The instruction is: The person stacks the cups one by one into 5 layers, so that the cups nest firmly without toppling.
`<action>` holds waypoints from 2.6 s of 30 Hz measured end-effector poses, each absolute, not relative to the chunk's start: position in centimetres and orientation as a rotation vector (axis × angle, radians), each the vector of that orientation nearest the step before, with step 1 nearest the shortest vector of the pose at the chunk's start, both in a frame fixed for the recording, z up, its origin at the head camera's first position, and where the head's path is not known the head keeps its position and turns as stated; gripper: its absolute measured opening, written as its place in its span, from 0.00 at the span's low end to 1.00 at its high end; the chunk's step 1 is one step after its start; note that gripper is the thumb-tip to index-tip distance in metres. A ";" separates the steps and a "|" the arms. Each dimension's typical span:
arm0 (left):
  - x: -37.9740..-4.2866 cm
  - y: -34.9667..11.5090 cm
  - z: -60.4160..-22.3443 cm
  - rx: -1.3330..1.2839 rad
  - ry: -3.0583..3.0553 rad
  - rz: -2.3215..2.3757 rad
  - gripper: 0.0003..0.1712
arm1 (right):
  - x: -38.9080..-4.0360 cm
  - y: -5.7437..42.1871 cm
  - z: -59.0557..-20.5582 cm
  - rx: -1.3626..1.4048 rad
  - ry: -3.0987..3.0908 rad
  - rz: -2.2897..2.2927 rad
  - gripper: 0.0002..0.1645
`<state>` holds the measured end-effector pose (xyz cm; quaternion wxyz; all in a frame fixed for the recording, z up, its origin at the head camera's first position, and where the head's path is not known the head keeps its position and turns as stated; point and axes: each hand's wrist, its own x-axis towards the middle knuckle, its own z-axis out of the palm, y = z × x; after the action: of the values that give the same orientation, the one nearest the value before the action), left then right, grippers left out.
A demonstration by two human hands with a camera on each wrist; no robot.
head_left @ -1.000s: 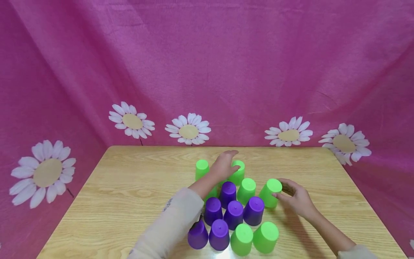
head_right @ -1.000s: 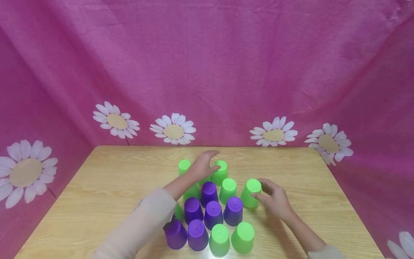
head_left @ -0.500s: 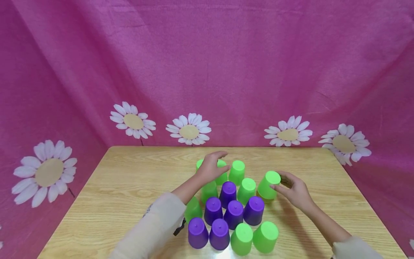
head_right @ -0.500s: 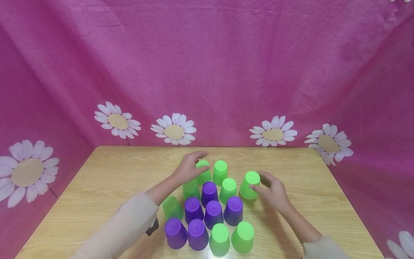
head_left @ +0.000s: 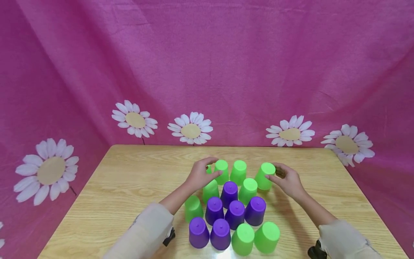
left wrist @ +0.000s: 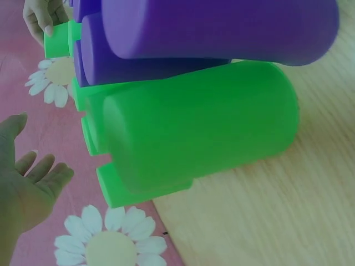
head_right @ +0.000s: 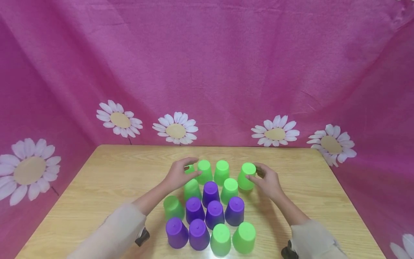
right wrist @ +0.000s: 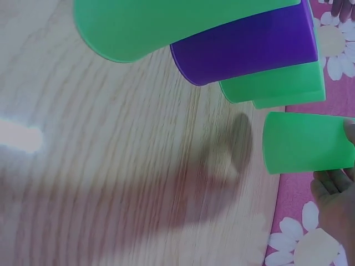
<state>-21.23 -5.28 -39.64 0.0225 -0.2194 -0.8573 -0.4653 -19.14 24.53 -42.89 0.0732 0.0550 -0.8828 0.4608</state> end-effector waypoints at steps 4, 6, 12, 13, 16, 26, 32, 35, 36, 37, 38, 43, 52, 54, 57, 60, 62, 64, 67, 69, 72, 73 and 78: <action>-21.0 -6.0 -40.1 -0.608 -2.645 -1.497 0.25 | -19.9 24.1 -43.2 0.179 -2.628 1.406 0.27; -20.9 -6.4 -40.3 -0.582 -2.636 -1.508 0.26 | -20.1 23.9 -43.3 0.181 -2.628 1.404 0.27; -20.6 -7.5 -40.9 -0.549 -2.628 -1.518 0.25 | -20.5 23.6 -43.7 0.148 -2.651 1.403 0.27; -20.5 -7.6 -40.9 -0.541 -2.631 -1.526 0.25 | -20.6 23.6 -43.8 0.141 -2.650 1.414 0.27; -20.2 -8.1 -41.1 -0.522 -2.630 -1.546 0.25 | -20.9 23.5 -44.0 0.148 -2.645 1.429 0.27; -19.2 -9.5 -41.2 -0.484 -2.645 -1.569 0.25 | -21.3 22.9 -44.3 0.083 -2.650 1.417 0.26; -18.6 -10.1 -41.3 -0.485 -2.626 -1.581 0.24 | -21.4 22.8 -44.4 0.055 -2.641 1.469 0.28; -18.2 -10.4 -41.3 -0.501 -2.631 -1.582 0.25 | -21.6 22.8 -44.5 0.048 -2.639 1.486 0.28; -18.0 -10.5 -41.3 -0.504 -2.635 -1.573 0.25 | -21.7 22.7 -44.6 0.051 -2.640 1.491 0.28; -17.8 -10.7 -41.4 -0.506 -2.638 -1.570 0.25 | -21.8 22.6 -44.7 0.055 -2.642 1.493 0.28; -17.7 -10.8 -41.5 -0.507 -2.641 -1.560 0.25 | -21.9 22.6 -44.7 0.057 -2.644 1.498 0.28; -17.2 -11.2 -41.7 -0.498 -2.650 -1.573 0.24 | -22.2 22.6 -45.1 0.054 -2.671 1.507 0.28; -16.2 -12.1 -42.5 -0.490 -2.672 -1.608 0.25 | -22.1 22.5 -44.9 0.071 -2.701 1.520 0.29; -16.0 -12.3 -42.8 -0.507 -2.673 -1.608 0.25 | -21.9 22.6 -44.6 0.093 -2.718 1.517 0.31; -15.8 -12.7 -43.2 -0.516 -2.681 -1.594 0.24 | -21.7 22.8 -44.0 0.119 -2.749 1.482 0.33; -15.5 -12.9 -43.4 -0.485 -2.675 -1.619 0.25 | -21.3 23.2 -43.5 0.118 -2.744 1.463 0.35; -15.4 -13.1 -43.5 -0.462 -2.674 -1.639 0.25 | -21.1 23.3 -43.3 0.117 -2.721 1.468 0.34; -15.3 -13.2 -43.6 -0.460 -2.675 -1.650 0.26 | -20.8 23.3 -43.1 0.119 -2.688 1.489 0.34; -15.1 -13.3 -43.8 -0.487 -2.680 -1.643 0.26 | -20.3 23.4 -42.8 0.126 -2.641 1.512 0.32; -14.9 -13.4 -44.0 -0.509 -2.682 -1.639 0.27 | -19.9 23.3 -42.7 0.131 -2.618 1.525 0.31; -14.8 -13.3 -44.2 -0.524 -2.681 -1.659 0.27 | -19.3 23.2 -42.5 0.133 -2.599 1.531 0.30; -14.8 -13.3 -44.3 -0.521 -2.684 -1.664 0.28 | -19.1 23.2 -42.4 0.133 -2.592 1.536 0.29; -14.4 -13.2 -44.8 -0.500 -2.693 -1.694 0.28 | -18.2 23.1 -42.3 0.127 -2.583 1.548 0.28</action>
<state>-14.39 -13.16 -44.80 -0.0398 -0.1551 -0.8355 -0.5256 -18.24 23.05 -42.31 0.0636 0.0421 -0.8552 0.5126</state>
